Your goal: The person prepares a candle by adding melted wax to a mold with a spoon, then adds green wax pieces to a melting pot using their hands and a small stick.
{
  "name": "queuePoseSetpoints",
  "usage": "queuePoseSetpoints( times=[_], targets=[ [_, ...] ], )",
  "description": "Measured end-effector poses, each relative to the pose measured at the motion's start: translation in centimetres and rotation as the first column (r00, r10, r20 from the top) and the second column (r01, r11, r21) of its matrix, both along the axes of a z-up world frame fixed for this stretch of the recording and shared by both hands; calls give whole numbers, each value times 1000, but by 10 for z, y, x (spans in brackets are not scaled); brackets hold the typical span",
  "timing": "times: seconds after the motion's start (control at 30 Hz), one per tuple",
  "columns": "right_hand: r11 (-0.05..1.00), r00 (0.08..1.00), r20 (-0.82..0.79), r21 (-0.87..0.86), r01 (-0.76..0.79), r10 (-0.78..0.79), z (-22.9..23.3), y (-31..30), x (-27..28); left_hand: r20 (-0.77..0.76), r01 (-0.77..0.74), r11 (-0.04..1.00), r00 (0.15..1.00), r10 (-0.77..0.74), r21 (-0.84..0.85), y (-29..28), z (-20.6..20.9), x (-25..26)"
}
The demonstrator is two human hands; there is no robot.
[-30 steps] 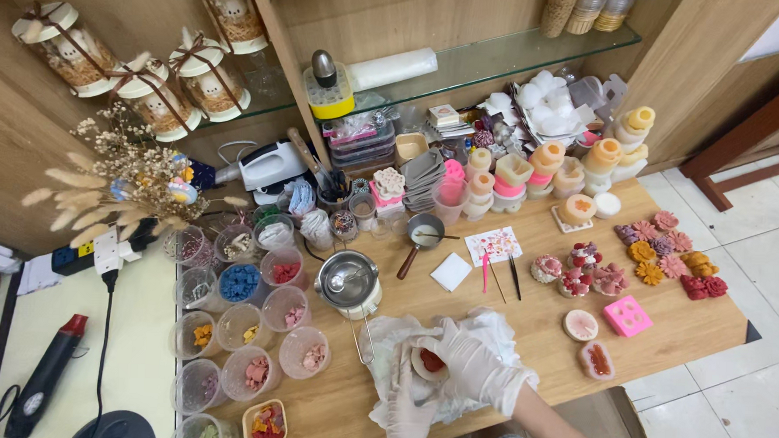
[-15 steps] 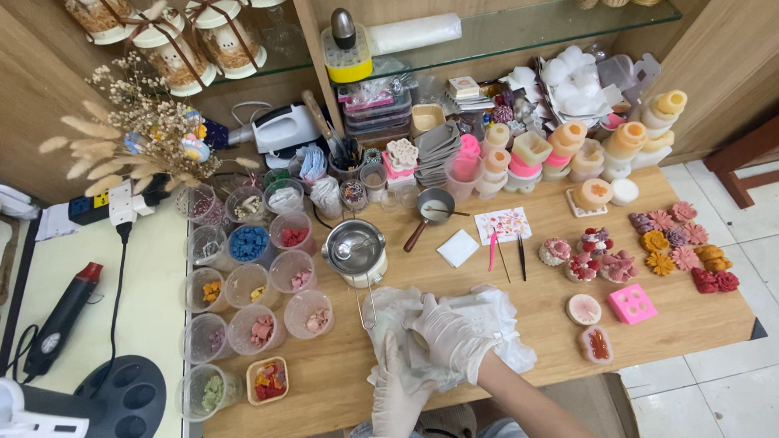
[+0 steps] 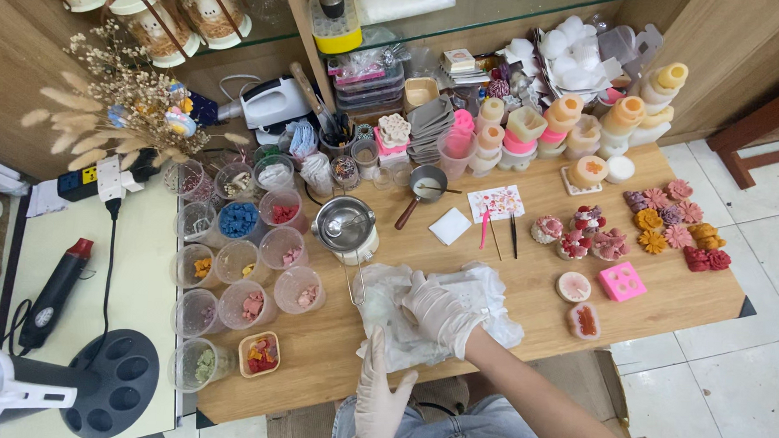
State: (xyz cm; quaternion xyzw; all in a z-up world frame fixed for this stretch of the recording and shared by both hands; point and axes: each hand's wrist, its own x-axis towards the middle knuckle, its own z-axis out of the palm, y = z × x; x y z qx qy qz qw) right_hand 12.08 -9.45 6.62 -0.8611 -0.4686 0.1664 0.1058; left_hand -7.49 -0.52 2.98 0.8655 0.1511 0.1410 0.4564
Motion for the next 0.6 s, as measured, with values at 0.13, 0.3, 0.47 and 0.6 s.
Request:
queuePoseSetpoints(
  times=[0.13, 0.3, 0.47, 0.6],
  targets=[
    [1000, 1000, 19, 12, -17, 17, 11, -2, 1, -15, -4, 999, 1000, 5, 36, 0, 7, -3],
    [997, 993, -88, 31, 77, -74, 31, -7, 7, -32, -11, 999, 999, 13, 49, -2, 15, -3],
    [990, 994, -7, 81, 114, -113, 37, -21, 16, -65, 6, 996, 998, 0, 87, -6, 9, 1],
    [986, 985, 109, -84, 145, -135, 50, -33, 25, -38, 25, 995, 999, -21, 97, -9, 9, 6]
  ],
)
